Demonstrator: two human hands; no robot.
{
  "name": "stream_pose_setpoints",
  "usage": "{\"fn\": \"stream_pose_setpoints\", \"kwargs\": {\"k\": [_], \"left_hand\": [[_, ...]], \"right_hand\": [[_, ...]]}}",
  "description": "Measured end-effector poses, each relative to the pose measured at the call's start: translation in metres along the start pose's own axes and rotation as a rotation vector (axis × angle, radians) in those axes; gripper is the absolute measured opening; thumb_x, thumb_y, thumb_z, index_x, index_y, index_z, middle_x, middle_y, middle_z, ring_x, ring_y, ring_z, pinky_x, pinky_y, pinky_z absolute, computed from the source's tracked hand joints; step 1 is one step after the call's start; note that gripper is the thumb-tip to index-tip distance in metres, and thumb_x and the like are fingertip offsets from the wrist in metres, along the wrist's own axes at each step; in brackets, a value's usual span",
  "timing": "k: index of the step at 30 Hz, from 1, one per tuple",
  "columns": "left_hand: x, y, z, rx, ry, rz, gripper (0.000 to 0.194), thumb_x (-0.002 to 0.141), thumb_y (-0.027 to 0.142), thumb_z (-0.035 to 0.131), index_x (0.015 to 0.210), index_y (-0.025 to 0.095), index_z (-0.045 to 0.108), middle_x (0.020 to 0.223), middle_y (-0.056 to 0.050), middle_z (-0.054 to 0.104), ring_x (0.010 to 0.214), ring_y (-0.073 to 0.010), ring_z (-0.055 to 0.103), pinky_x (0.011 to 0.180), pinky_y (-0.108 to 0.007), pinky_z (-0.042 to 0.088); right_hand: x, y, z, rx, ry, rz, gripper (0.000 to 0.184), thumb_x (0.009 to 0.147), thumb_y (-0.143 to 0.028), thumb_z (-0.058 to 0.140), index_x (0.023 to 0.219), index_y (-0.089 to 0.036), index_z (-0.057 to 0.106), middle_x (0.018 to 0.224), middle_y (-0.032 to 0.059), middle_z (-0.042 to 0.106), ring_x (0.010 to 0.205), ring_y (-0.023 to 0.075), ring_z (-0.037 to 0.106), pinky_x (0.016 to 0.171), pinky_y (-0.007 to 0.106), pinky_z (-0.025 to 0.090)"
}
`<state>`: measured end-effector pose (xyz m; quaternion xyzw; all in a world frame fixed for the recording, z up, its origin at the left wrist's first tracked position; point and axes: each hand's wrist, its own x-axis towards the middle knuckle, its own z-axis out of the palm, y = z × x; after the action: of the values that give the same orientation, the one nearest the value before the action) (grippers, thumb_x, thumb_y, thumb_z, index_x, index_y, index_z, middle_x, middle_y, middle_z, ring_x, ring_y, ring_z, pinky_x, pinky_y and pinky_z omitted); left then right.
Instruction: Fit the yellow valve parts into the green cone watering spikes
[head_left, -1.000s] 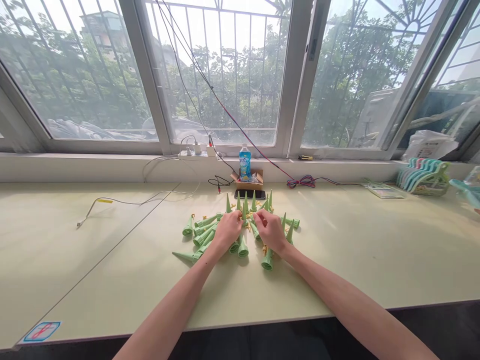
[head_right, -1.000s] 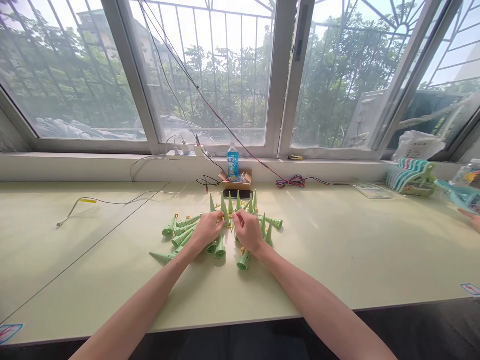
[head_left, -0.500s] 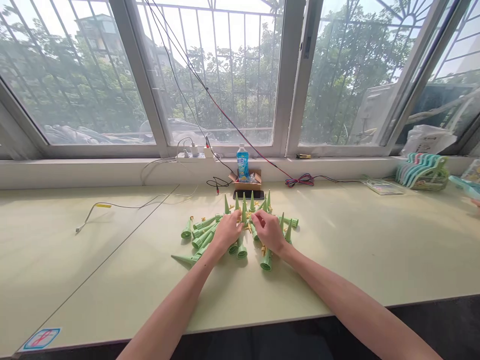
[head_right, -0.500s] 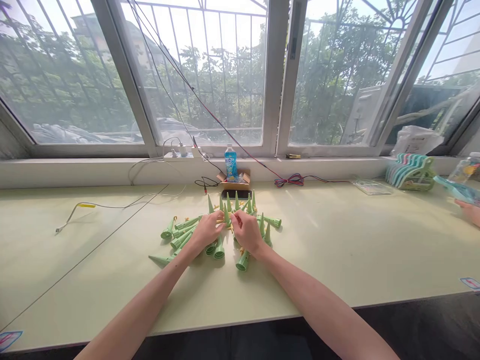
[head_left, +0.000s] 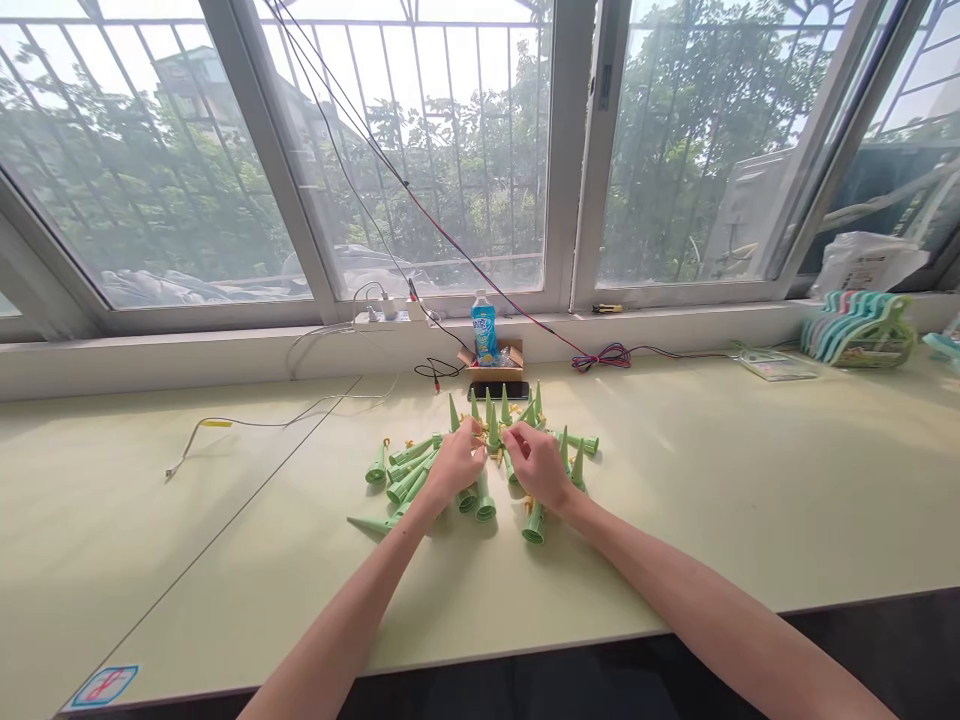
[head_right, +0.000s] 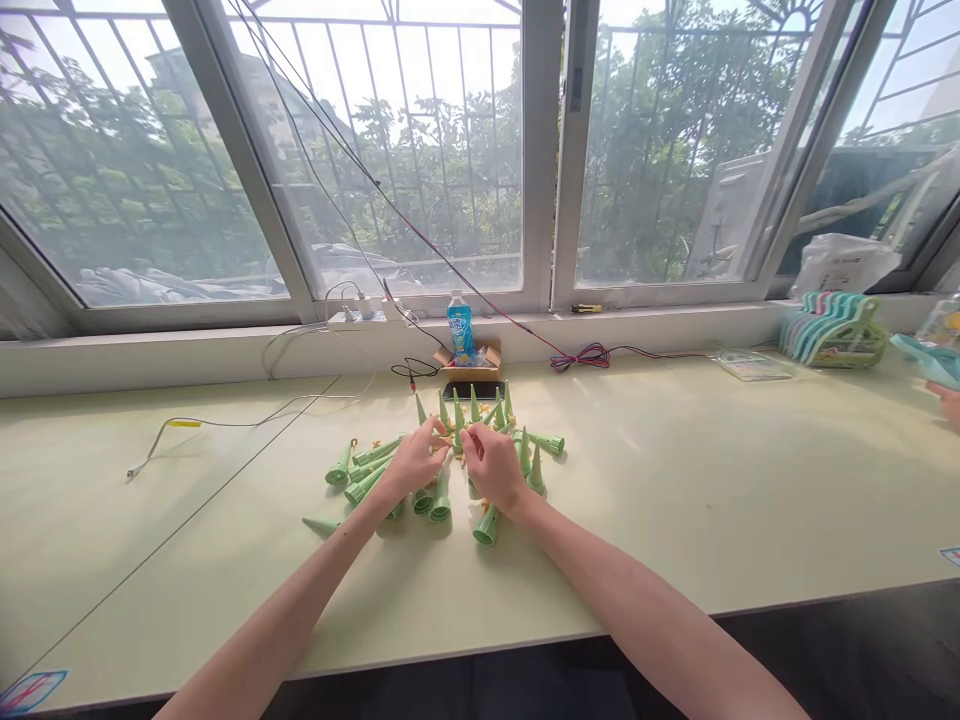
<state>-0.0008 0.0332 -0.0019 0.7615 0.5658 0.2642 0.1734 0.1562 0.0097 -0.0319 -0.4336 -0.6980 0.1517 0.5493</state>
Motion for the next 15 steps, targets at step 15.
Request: {"fn": "stream_pose_setpoints", "kwargs": {"k": [15], "left_hand": [[-0.002, 0.007, -0.029, 0.107, 0.077, 0.096, 0.013, 0.085, 0.023, 0.049, 0.087, 0.02, 0.062, 0.093, -0.006, 0.071, 0.076, -0.0181, 0.063, 0.063, -0.027, 0.046]], "right_hand": [[-0.003, -0.003, 0.0, -0.038, -0.011, -0.032, 0.032, 0.098, -0.035, 0.042, 0.072, -0.02, 0.053, 0.056, -0.0033, 0.047, 0.05, 0.0113, 0.041, 0.052, 0.024, 0.033]]}}
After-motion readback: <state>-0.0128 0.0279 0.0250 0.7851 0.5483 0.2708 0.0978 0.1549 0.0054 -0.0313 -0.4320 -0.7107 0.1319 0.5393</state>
